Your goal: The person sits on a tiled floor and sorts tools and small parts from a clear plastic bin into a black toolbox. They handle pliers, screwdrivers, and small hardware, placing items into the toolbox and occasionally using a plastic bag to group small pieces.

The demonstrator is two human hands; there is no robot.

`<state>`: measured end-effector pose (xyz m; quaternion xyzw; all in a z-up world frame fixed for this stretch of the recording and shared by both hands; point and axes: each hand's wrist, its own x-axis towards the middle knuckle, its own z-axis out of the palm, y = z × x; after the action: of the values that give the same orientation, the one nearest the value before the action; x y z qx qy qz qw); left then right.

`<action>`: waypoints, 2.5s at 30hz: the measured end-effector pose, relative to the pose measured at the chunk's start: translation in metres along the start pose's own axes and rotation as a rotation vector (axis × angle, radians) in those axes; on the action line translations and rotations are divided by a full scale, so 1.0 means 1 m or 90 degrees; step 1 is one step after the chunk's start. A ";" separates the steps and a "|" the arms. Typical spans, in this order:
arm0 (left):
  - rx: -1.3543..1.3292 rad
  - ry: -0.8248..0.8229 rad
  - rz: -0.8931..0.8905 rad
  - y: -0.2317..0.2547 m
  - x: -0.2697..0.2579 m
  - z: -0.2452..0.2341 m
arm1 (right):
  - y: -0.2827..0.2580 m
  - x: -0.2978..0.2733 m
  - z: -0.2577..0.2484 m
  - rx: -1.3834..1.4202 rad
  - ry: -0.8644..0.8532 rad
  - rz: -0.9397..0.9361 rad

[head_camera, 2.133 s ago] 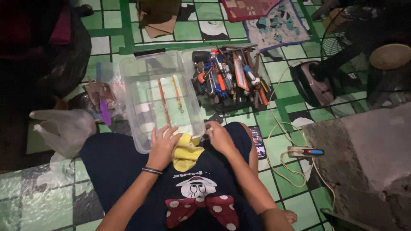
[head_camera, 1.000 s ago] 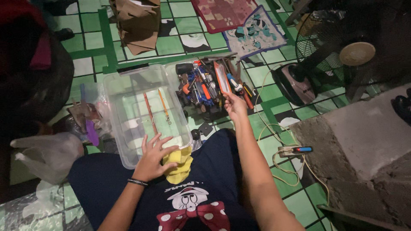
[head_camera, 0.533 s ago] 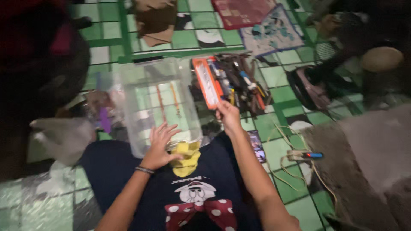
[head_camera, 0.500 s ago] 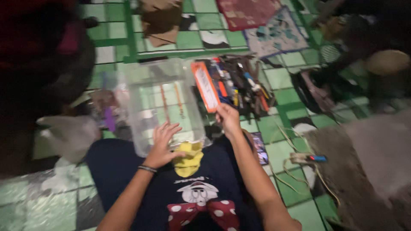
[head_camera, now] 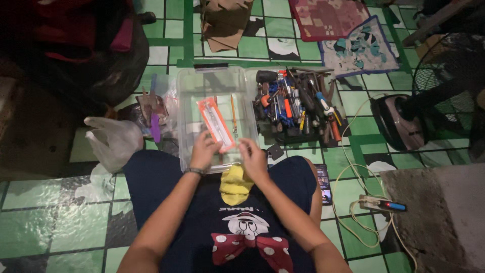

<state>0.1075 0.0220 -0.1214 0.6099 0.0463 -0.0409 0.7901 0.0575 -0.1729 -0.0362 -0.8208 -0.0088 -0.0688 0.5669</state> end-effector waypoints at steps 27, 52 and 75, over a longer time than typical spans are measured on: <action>0.635 -0.124 -0.015 -0.080 0.090 0.036 | 0.024 -0.008 -0.029 -0.186 0.093 -0.229; 0.670 -0.053 0.291 0.054 -0.034 0.040 | 0.033 0.119 -0.226 -0.463 0.436 0.020; 0.579 0.037 0.255 0.072 -0.055 0.038 | 0.065 0.127 -0.220 0.259 0.577 -0.033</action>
<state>0.0628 0.0035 -0.0361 0.8906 -0.0722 0.1130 0.4345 0.1663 -0.4097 -0.0047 -0.5804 0.2053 -0.4298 0.6605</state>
